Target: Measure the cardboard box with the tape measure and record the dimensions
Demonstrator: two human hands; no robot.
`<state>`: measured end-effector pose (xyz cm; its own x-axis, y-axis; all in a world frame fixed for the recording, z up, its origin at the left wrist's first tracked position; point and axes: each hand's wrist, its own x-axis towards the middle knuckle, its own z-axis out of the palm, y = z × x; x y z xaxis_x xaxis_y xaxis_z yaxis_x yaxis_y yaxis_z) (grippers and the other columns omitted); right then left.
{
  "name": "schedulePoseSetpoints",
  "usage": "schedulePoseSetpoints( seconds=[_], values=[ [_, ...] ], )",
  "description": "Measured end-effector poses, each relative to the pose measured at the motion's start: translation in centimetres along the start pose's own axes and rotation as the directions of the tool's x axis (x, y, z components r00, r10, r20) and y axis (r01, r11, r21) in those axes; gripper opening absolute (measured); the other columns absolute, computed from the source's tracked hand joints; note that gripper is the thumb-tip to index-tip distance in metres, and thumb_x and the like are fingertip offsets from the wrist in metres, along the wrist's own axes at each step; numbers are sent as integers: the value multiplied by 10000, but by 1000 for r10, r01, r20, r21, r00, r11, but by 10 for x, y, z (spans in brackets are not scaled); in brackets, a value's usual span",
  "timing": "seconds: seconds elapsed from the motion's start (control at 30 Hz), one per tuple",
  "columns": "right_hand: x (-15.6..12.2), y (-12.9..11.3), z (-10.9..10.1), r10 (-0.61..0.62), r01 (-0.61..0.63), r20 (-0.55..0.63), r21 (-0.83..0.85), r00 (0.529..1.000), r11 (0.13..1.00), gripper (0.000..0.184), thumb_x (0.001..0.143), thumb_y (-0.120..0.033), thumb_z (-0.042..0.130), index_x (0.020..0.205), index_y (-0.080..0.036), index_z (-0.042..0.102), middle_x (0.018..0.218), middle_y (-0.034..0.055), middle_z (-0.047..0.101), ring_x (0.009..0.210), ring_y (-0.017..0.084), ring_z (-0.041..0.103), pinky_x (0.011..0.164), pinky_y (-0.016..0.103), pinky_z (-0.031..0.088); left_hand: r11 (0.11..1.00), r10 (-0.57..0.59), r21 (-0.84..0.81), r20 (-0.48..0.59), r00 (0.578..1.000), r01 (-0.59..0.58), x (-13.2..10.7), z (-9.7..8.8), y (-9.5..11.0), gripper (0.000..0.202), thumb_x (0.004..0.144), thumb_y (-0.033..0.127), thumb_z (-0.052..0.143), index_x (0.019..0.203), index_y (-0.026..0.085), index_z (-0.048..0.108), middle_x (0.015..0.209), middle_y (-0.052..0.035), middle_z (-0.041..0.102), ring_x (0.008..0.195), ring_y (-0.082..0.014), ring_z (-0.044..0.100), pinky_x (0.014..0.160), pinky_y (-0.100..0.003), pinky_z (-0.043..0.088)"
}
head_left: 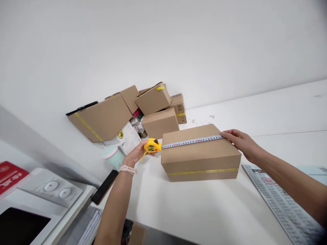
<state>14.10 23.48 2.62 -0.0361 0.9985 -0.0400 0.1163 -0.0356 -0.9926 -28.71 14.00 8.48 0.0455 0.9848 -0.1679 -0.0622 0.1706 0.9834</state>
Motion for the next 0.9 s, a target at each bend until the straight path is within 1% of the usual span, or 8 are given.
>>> schedulePoseSetpoints(
  seconds=[0.37,0.47,0.57,0.63,0.7,0.8,0.87,0.9],
  values=[
    [-2,-8,2,-24,20,-24,-118,999,993,318,777,-546,716,818,-235,667,910,75,715,831,261,634,648,362,473,995,84,-49,-62,995,-87,1,21,-4,370,973,389,638,1273,174,610,1268,-104,639,1055,-246,662,881,-457,583],
    [-5,-12,-2,-39,33,-22,-220,999,975,311,798,-538,692,727,-239,646,817,75,712,770,258,627,651,385,469,984,171,-38,-82,982,-175,-4,29,7,354,973,403,633,1237,167,623,1222,-97,654,1020,-235,667,858,-441,584],
    [-6,-25,-10,-60,53,-18,-261,998,964,347,805,-523,682,636,-235,589,675,58,640,656,221,577,645,394,464,967,252,-31,-54,966,-254,-22,44,27,386,920,425,673,1199,159,655,1140,-90,694,1016,-250,670,850,-406,578],
    [-5,-38,-17,-107,100,-21,-224,994,969,375,796,-556,685,645,-228,585,671,56,613,639,207,561,667,405,481,968,248,-27,12,969,-248,-44,61,35,446,852,419,730,1209,158,669,1124,-99,715,1023,-277,675,831,-381,582],
    [-2,-53,-21,-180,179,8,-189,984,966,412,770,-618,697,698,-219,620,742,70,634,693,216,574,709,414,495,984,180,-13,120,976,-179,-70,85,31,525,780,369,804,1244,165,668,1161,-129,712,1004,-301,687,778,-375,597],
    [2,-76,-15,-278,310,189,-168,942,936,454,740,-670,718,769,-218,683,840,77,679,800,234,587,762,395,486,999,46,-2,295,954,-47,-108,132,0,673,629,294,918,1250,193,681,1143,-142,691,970,-304,681,729,-399,621],
    [5,-87,-3,-312,394,369,-171,875,903,434,779,-656,702,798,-222,706,826,55,680,808,223,578,762,371,463,999,-2,-47,369,929,21,-124,165,-29,724,563,385,945,1220,215,694,982,-85,675,863,-237,663,720,-401,629],
    [7,-91,5,-319,432,445,-178,836,884,419,812,-641,680,806,-223,711,810,44,673,796,214,572,754,360,450,988,-18,-136,374,927,74,-128,181,-42,739,557,399,947,1225,215,692,946,-65,658,827,-194,642,761,-388,625]
  ],
)
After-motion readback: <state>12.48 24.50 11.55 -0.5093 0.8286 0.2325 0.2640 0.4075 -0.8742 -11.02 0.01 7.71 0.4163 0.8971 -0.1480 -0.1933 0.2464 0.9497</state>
